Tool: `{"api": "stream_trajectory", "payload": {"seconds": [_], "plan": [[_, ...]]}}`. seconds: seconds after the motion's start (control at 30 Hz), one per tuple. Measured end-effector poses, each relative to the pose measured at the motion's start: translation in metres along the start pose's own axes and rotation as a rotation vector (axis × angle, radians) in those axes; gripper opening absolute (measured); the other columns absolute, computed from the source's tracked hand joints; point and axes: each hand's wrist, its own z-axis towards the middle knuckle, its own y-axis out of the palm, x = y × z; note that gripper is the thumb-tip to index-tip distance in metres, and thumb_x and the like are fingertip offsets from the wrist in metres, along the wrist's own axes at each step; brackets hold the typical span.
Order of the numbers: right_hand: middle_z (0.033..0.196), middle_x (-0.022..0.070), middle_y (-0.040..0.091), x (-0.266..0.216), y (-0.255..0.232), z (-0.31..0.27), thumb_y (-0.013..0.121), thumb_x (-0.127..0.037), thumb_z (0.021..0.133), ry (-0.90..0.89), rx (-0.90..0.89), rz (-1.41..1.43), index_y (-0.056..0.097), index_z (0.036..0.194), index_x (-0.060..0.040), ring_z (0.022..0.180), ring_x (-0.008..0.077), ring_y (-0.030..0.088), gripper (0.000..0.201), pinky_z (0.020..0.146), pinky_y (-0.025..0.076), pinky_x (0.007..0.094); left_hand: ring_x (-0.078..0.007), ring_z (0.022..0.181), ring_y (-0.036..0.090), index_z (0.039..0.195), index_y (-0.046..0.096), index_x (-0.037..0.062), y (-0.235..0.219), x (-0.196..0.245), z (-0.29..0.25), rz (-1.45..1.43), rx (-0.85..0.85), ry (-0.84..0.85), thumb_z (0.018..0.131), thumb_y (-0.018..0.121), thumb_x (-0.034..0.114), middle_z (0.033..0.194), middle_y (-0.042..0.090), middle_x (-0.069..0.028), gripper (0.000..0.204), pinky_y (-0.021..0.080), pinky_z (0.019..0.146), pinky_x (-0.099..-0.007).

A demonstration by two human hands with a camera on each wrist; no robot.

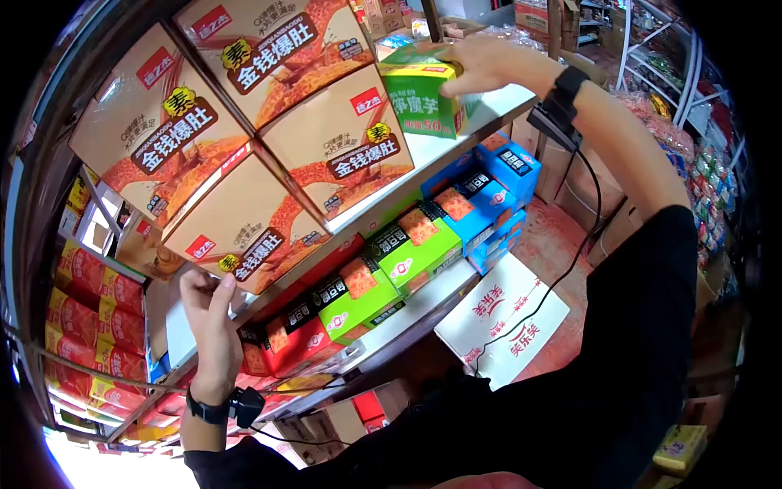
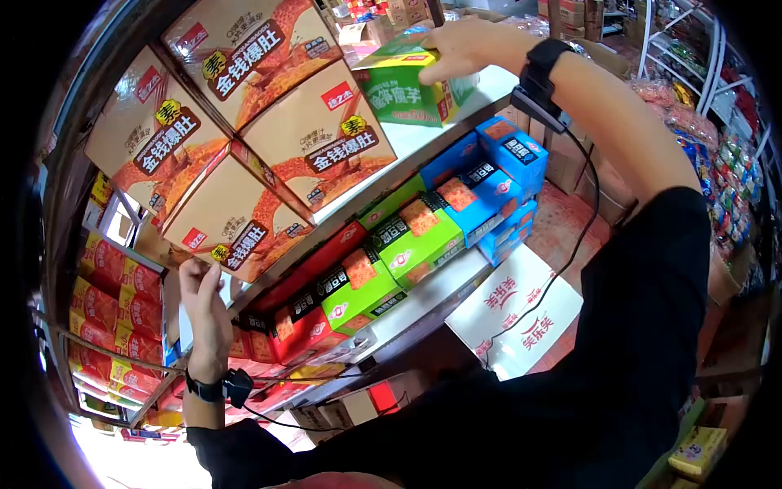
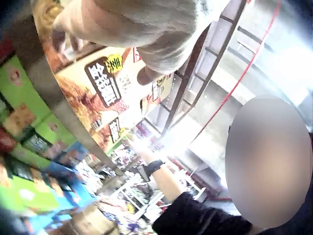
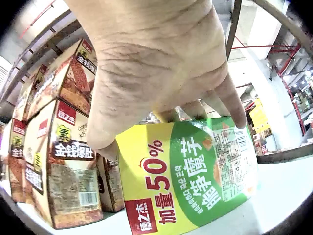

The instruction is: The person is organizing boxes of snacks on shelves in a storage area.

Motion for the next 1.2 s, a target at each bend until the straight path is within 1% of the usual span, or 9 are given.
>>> {"api": "stream_trajectory", "payload": {"seconds": [0.13, 0.17, 0.33, 0.53, 0.67, 0.87, 0.97, 1.07, 1.2], "plan": [[0.091, 0.0242, 0.067, 0.101, -0.071, 0.022, 0.054, -0.056, 0.083, 0.042, 0.028, 0.163, 0.065, 0.113, -0.0016, 0.086, 0.0386, 0.066, 0.063, 0.081, 0.051, 0.0454, -0.0115, 0.080, 0.048, 0.100, 0.043, 0.0087, 0.086, 0.073, 0.057, -0.105, 0.000, -0.031, 0.087, 0.065, 0.007, 0.093, 0.046, -0.0022, 0.026, 0.040, 0.074, -0.0265], [0.091, 0.0237, 0.067, 0.125, -0.092, 0.027, 0.052, -0.058, 0.086, 0.071, 0.025, 0.256, 0.065, 0.112, -0.0012, 0.086, 0.0381, 0.066, 0.064, 0.080, 0.051, 0.0448, -0.0134, 0.090, 0.048, 0.105, 0.047, 0.0062, 0.147, 0.141, 0.061, 0.029, -0.536, 0.148, 0.086, 0.063, 0.017, 0.097, 0.048, -0.0036, 0.026, 0.039, 0.084, -0.0283], [0.124, 0.0206, 0.060, 0.072, 0.012, -0.054, 0.048, -0.062, 0.091, 0.145, 0.208, 0.448, 0.057, 0.128, -0.0023, 0.117, 0.0310, 0.056, 0.071, 0.098, 0.044, 0.0371, -0.0225, 0.130, 0.044, 0.140, 0.037, 0.0009, 0.181, 0.049, -0.003, -0.178, -0.785, -0.007, 0.093, 0.061, 0.030, 0.140, 0.042, -0.0133, 0.060, 0.039, 0.104, -0.0350], [0.141, 0.0104, 0.048, 0.102, 0.072, -0.041, 0.057, -0.055, 0.089, 0.378, 0.298, 1.204, 0.045, 0.141, -0.0074, 0.131, 0.0230, 0.043, 0.072, 0.109, 0.033, 0.0403, -0.0222, 0.140, 0.025, 0.142, 0.027, -0.0034, 0.316, 0.029, 0.028, -0.209, -0.651, -0.239, 0.097, 0.052, 0.036, 0.150, 0.028, -0.0184, 0.064, 0.030, 0.112, -0.0390], [0.084, 0.0076, 0.066, 0.106, 0.074, -0.047, 0.071, -0.044, 0.080, 0.454, 0.426, 1.169, 0.070, 0.096, 0.0029, 0.073, 0.0150, 0.063, 0.049, 0.063, 0.050, 0.0279, -0.0244, 0.124, 0.049, 0.133, 0.043, 0.0055, 0.364, 0.010, 0.057, -0.669, -0.638, -0.504, 0.102, 0.034, 0.046, 0.136, 0.049, -0.0148, 0.052, 0.035, 0.109, -0.0442], [0.086, 0.0097, 0.067, 0.074, 0.045, -0.089, 0.075, -0.029, 0.079, 0.485, 0.590, 1.527, 0.070, 0.092, 0.0060, 0.075, 0.0164, 0.064, 0.037, 0.062, 0.053, 0.0322, -0.0311, 0.124, 0.050, 0.142, 0.035, 0.0185, 0.359, 0.048, 0.063, -0.207, -0.453, -0.129, 0.099, 0.029, 0.058, 0.131, 0.055, -0.0074, 0.059, 0.026, 0.098, -0.0711], [0.094, 0.0101, 0.067, 0.065, 0.053, -0.101, 0.075, -0.025, 0.082, 0.471, 0.515, 1.752, 0.068, 0.095, 0.0050, 0.083, 0.0173, 0.064, 0.034, 0.072, 0.057, 0.0324, -0.0222, 0.113, 0.056, 0.137, 0.038, 0.0002, 0.363, 0.062, 0.073, -0.185, -0.395, 0.155, 0.096, 0.052, 0.045, 0.125, 0.055, -0.0167, 0.063, 0.046, 0.093, -0.0345], [0.094, 0.0104, 0.067, 0.049, 0.078, -0.105, 0.074, -0.026, 0.084, 0.517, 0.493, 1.880, 0.067, 0.092, 0.0044, 0.084, 0.0162, 0.065, 0.032, 0.072, 0.057, 0.0296, -0.0205, 0.099, 0.063, 0.131, 0.043, -0.0096, 0.353, 0.082, 0.094, 0.054, -0.404, 0.308, 0.076, 0.077, 0.051, 0.116, 0.060, -0.0195, 0.089, 0.052, 0.083, -0.0318], [0.086, 0.0068, 0.067, -0.007, 0.094, -0.123, 0.070, -0.028, 0.088, 0.466, 0.107, 1.931, 0.065, 0.094, 0.0034, 0.069, 0.0143, 0.066, 0.032, 0.059, 0.057, 0.0277, -0.0109, 0.073, 0.063, 0.118, 0.067, 0.0035, 0.346, 0.086, 0.123, 0.340, -0.517, 0.515, 0.074, 0.072, 0.021, 0.087, 0.070, -0.0081, 0.047, 0.051, 0.066, -0.0271]]}}
